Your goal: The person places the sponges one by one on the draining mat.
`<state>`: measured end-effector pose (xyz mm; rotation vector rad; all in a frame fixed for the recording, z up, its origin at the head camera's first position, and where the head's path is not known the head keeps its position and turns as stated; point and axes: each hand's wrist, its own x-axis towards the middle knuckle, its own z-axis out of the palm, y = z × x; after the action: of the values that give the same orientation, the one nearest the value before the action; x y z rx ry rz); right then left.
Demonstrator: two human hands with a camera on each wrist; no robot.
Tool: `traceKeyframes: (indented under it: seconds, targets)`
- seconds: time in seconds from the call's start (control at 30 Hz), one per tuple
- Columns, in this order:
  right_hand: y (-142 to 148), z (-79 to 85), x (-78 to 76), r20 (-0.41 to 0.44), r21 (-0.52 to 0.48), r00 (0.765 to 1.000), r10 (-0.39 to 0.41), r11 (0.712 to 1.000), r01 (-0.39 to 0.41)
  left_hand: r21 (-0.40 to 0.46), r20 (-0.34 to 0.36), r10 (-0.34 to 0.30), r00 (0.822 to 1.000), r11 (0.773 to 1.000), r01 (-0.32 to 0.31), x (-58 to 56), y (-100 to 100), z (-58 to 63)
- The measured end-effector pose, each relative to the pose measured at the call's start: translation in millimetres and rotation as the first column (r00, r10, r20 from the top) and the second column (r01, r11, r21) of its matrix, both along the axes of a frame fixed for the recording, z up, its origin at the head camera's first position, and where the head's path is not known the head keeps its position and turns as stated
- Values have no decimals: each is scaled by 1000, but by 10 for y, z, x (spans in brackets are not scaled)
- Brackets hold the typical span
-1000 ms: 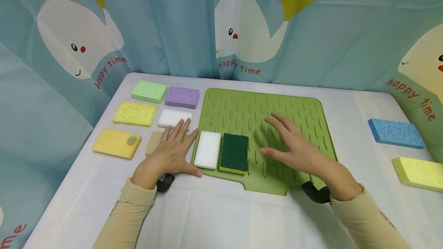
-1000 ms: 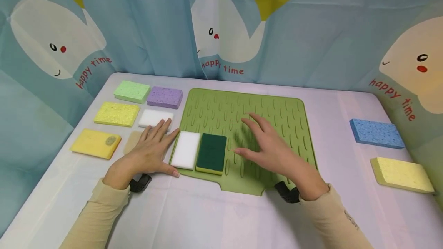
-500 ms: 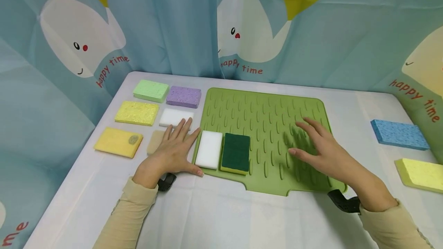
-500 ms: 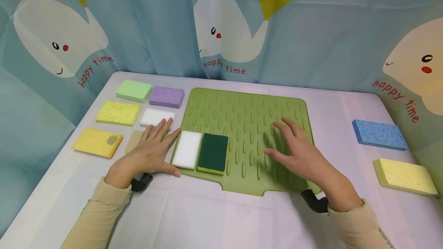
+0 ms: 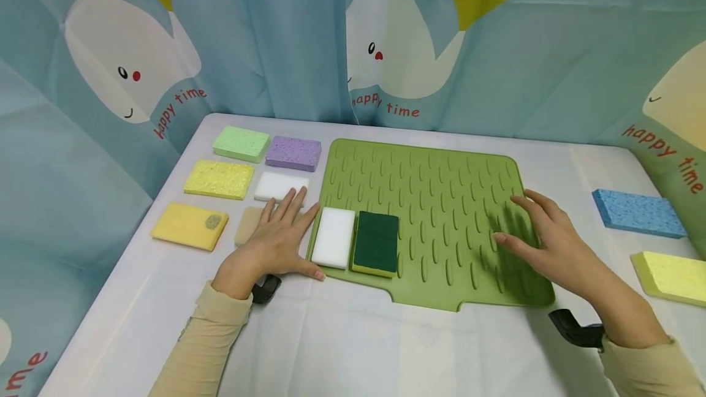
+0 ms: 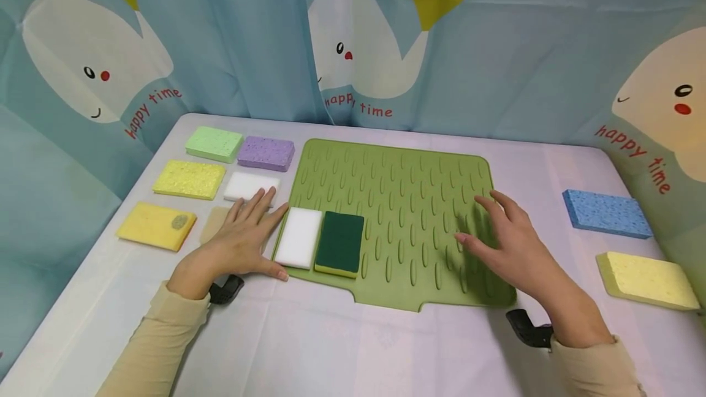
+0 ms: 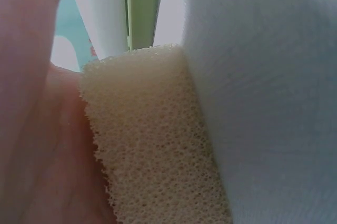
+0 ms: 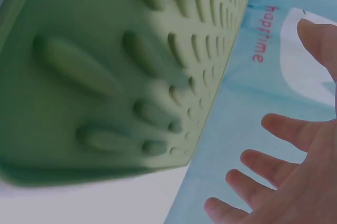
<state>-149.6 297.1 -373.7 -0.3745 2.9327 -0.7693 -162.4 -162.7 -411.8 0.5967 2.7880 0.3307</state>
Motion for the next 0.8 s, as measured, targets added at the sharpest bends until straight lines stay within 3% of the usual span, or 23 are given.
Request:
traceKeyframes:
  seconds: [0.6, 0.8]
  targets:
    - [424, -130, -2, -79, 68, 990, -116, 990, 122, 5, 13, -1, 1000, 1000, 1, -2, 12, 6]
    - [542, -164, -10, -106, 144, 983, -150, 976, 164, 1, 28, 10, 1000, 1000, -10, 1, 6, 4]
